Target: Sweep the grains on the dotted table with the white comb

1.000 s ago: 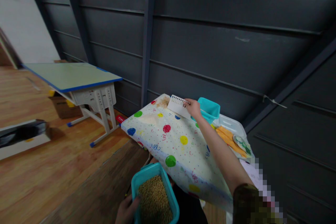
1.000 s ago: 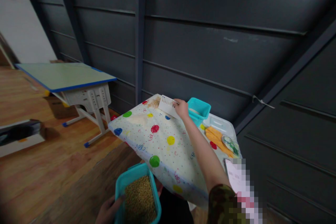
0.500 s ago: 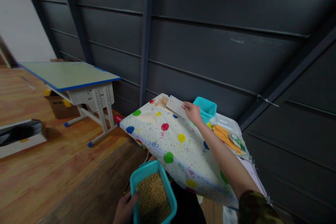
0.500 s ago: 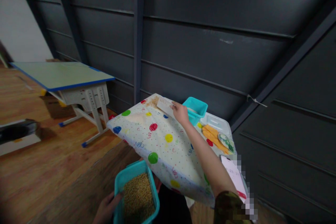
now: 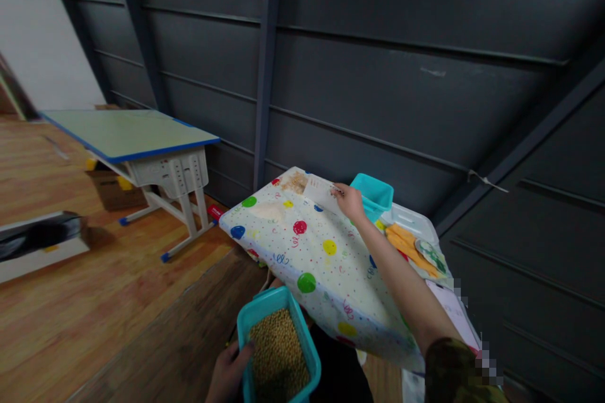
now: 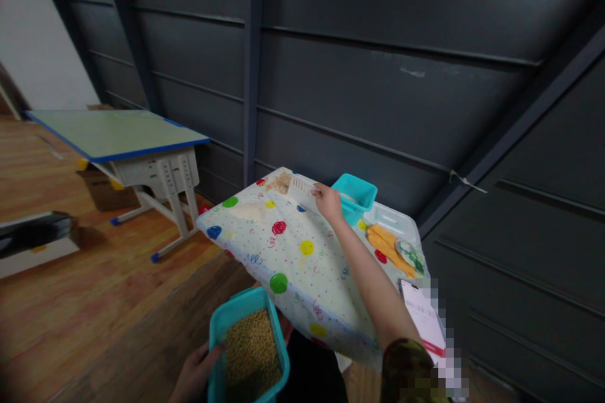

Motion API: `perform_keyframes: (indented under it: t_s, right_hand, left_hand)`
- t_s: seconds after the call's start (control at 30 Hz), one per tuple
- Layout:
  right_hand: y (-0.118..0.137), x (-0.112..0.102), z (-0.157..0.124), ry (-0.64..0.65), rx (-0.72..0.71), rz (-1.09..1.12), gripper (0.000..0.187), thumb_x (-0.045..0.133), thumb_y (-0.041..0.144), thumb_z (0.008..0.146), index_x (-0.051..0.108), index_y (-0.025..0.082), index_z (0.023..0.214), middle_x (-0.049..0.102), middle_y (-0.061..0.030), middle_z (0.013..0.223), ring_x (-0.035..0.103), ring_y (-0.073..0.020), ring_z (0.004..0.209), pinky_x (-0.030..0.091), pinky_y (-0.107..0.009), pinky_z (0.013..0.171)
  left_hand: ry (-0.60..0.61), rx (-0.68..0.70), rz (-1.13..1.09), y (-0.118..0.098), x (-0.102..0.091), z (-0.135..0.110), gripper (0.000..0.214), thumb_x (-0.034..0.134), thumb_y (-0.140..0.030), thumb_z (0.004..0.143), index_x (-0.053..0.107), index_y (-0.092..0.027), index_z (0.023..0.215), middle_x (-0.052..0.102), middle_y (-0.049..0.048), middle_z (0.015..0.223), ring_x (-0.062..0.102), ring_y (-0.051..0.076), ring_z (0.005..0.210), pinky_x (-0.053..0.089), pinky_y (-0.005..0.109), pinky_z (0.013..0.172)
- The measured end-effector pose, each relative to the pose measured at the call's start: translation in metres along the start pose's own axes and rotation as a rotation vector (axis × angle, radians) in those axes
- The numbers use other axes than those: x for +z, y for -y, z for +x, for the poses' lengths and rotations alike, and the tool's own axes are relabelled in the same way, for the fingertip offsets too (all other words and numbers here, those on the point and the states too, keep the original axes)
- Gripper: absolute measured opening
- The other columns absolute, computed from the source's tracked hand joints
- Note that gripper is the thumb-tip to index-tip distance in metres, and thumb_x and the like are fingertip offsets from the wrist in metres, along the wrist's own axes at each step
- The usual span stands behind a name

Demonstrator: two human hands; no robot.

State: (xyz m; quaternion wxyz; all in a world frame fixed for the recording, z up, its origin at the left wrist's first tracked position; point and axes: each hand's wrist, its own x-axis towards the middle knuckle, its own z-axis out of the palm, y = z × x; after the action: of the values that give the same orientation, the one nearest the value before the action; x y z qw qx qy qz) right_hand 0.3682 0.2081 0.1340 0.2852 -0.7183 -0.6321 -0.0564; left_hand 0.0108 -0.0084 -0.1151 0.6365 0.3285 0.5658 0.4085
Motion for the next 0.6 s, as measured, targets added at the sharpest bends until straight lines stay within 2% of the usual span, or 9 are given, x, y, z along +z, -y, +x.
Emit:
perform_keyframes:
  t_s: [0.23,0.4,0.5,0.6]
  right_hand:
    - [-0.013,0.002,-0.005,0.004,-0.035,0.039,0.03,0.064,0.023,0.106,0.084,0.02,0.129,0.084,-0.0118,0.128,0.081,-0.0305,0.118,0.059,-0.039,0.106]
    - [-0.016,0.002,-0.008,0.019,-0.068,0.044,0.028,0.066,0.023,0.105,0.085,0.023,0.126,0.083,-0.0107,0.131,0.08,-0.0315,0.121,0.061,-0.04,0.106]
    - [-0.014,0.002,-0.011,0.032,-0.095,0.049,0.028,0.069,0.021,0.104,0.086,0.024,0.126,0.082,-0.0101,0.133,0.08,-0.0309,0.122,0.061,-0.04,0.107]
    - [-0.011,0.001,-0.015,0.036,-0.099,0.046,0.03,0.069,0.021,0.104,0.085,0.024,0.128,0.082,-0.0105,0.133,0.081,-0.0297,0.12,0.061,-0.038,0.106]
  left_hand:
    - [0.041,0.002,0.033,0.005,-0.003,0.003,0.067,0.093,-0.081,0.042,0.078,-0.02,0.065,0.083,0.0127,0.071,0.081,0.045,0.098,0.066,0.05,0.093]
    - [0.022,-0.005,0.029,0.013,-0.005,0.007,0.063,0.095,-0.077,0.043,0.077,-0.021,0.066,0.084,0.0131,0.074,0.079,0.048,0.112,0.067,0.052,0.094]
    - [0.039,-0.002,0.037,0.01,-0.005,0.005,0.059,0.094,-0.075,0.047,0.076,-0.021,0.066,0.084,0.0124,0.073,0.08,0.047,0.108,0.067,0.05,0.094]
    - [0.025,-0.001,0.066,0.005,-0.004,0.004,0.056,0.093,-0.073,0.045,0.072,-0.023,0.06,0.082,0.0122,0.067,0.08,0.047,0.105,0.068,0.048,0.087]
